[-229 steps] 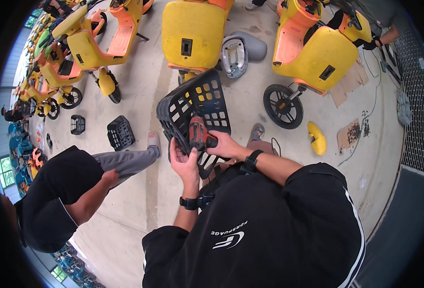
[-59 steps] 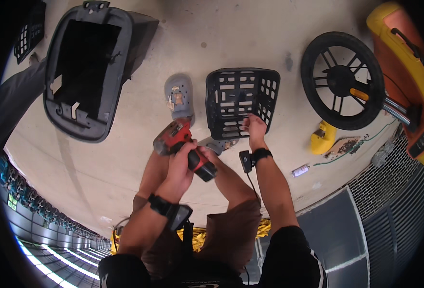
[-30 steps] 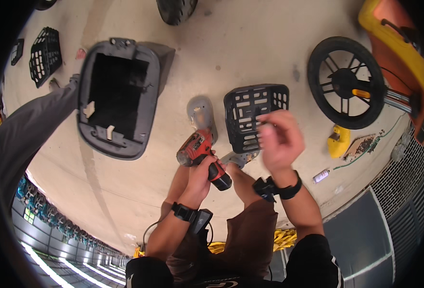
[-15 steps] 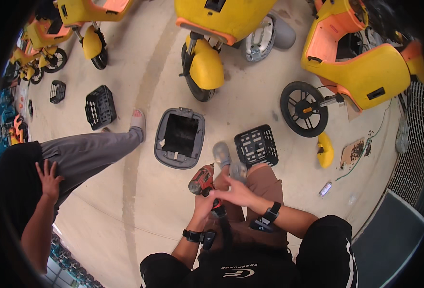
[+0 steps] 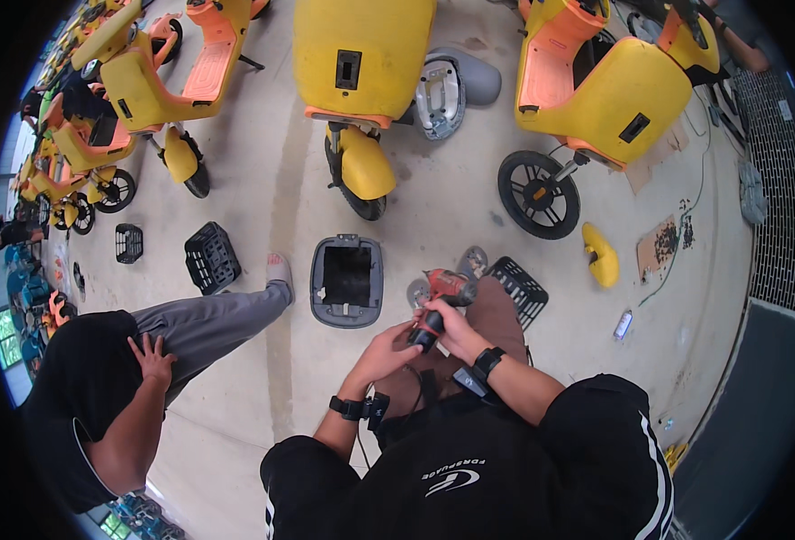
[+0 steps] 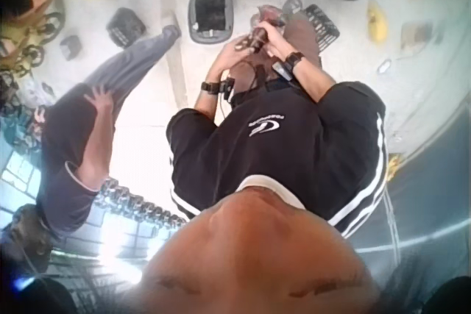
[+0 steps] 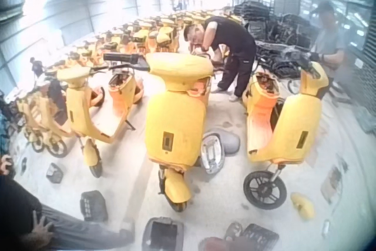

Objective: The person removes a fender and a plastic basket from a yellow scooter using a drill and then uses the drill to secure the front fender of the same scooter.

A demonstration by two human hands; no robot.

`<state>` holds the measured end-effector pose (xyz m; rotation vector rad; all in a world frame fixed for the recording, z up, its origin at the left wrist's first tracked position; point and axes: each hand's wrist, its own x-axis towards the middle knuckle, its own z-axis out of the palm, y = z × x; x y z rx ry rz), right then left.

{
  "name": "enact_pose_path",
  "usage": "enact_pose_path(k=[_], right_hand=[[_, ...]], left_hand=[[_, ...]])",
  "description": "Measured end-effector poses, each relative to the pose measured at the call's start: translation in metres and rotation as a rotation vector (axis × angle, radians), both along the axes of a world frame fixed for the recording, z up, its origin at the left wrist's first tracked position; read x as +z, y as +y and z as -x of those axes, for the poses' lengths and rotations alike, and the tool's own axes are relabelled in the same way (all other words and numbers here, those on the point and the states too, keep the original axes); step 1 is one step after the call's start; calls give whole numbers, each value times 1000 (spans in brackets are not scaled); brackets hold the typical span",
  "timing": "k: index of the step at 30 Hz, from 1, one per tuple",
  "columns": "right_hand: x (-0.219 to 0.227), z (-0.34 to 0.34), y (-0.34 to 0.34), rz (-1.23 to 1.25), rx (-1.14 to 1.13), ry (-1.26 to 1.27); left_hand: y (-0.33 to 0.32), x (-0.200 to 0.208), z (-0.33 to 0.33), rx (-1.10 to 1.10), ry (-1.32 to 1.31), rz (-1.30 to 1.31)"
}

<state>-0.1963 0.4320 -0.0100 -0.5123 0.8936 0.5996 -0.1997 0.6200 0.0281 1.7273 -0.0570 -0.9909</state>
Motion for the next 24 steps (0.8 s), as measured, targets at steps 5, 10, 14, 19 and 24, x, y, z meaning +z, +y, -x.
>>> enact_pose_path(k=[5,10,14,19,24], right_hand=[[-62,-16,-73,51,-9,80],[-145,-61,-147,-84,106,6],[-192,-135,-186,77,337,-101],[-274,-216,-219,229,678,-501],[-352,-300,-216,54,732,-572]], left_hand=[[-13,-51,-19,290,123,-148],[-42,-106,-72,266,174,-114],[-57,-151,-143,-27,-273,-571],[-76,-217,-250,-96,-741,-807],[-83,-278,-322,-209,-1171,-929]])
